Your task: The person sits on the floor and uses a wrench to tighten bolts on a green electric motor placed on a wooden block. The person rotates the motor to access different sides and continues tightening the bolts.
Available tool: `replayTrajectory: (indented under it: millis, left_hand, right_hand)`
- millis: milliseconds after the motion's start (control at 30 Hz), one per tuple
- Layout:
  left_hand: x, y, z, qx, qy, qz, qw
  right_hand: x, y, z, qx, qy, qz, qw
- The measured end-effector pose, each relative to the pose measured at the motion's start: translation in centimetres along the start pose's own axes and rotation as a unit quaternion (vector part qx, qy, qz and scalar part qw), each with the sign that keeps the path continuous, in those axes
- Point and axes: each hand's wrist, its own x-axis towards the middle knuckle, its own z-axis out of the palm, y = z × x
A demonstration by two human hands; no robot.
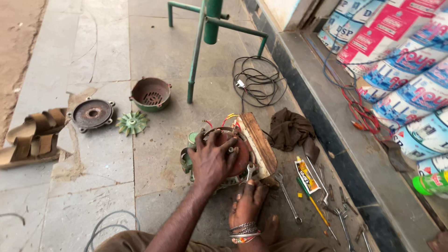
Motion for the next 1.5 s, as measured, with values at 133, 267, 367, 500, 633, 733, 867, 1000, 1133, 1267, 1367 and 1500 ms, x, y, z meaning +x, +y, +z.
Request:
replayTrajectory:
  millis: [133, 267, 367, 500, 633, 733, 867, 1000, 1133, 1267, 1367, 1500]
  left_hand:
    - [0.2, -0.2, -0.3, -0.002, -0.014, 0.008, 1.0]
    - [0.3, -0.3, -0.6, -0.007, -0.041, 0.002, 0.999]
    - [0.3, -0.3, -0.7, -0.006, -0.026, 0.009, 1.0]
    - [0.2, -0.3, -0.8, -0.013, -0.011, 0.014, 1.0]
    - [0.1, -0.3, -0.9, -0.006, -0.028, 0.008, 1.0]
    - [0.1, -0.2, -0.9, -0.004, -0.03, 0.003, 1.0]
    - [0.1, -0.3, -0.8, 0.006, -0.052, 0.0, 0.999]
    - [0.1, -0.3, -0.8, 0.007, -0.043, 0.007, 0.999]
    - [0.0, -0.5, -0.7, -0.006, -0.031, 0.008, 0.999]
    - [0.0, -0.6, -0.6, -0.008, -0.028, 0.009, 1.0]
    - [-0.1, -0.7, -0.5, -0.009, -0.013, 0.016, 1.0]
    - [-0.1, -0.7, -0.3, -0.015, -0.012, 0.012, 1.0]
  right_hand:
    - [-0.1, -0.1, -1.3, -0.05, -0.002, 0.044, 0.998]
    - [0.8, -1.2, -5.4, -0.104, -0.127, -0.097, 0.982]
    - [3.7, -4.5, -8.3, -0.253, -0.19, -0.212, 0.925]
    - [9.2, -10.3, -8.9, -0.507, -0.157, -0.403, 0.746]
    - [11.1, -13.1, -6.9, -0.541, -0.275, -0.536, 0.587]
    - [10.3, -13.2, -5.9, -0.589, -0.286, -0.473, 0.59]
    - [10.0, -13.3, -5.1, -0.551, -0.307, -0.459, 0.625]
    - [10.8, -14.6, -4.4, -0.523, -0.358, -0.498, 0.591]
    - [11.0, -16.3, -3.3, -0.531, -0.417, -0.489, 0.552]
    - [10.3, -16.7, -2.6, -0.578, -0.422, -0.532, 0.452]
    - [10.0, -16.5, -2.7, -0.547, -0.415, -0.598, 0.414]
    - [10.5, -16.7, -2.6, -0.519, -0.445, -0.624, 0.379]
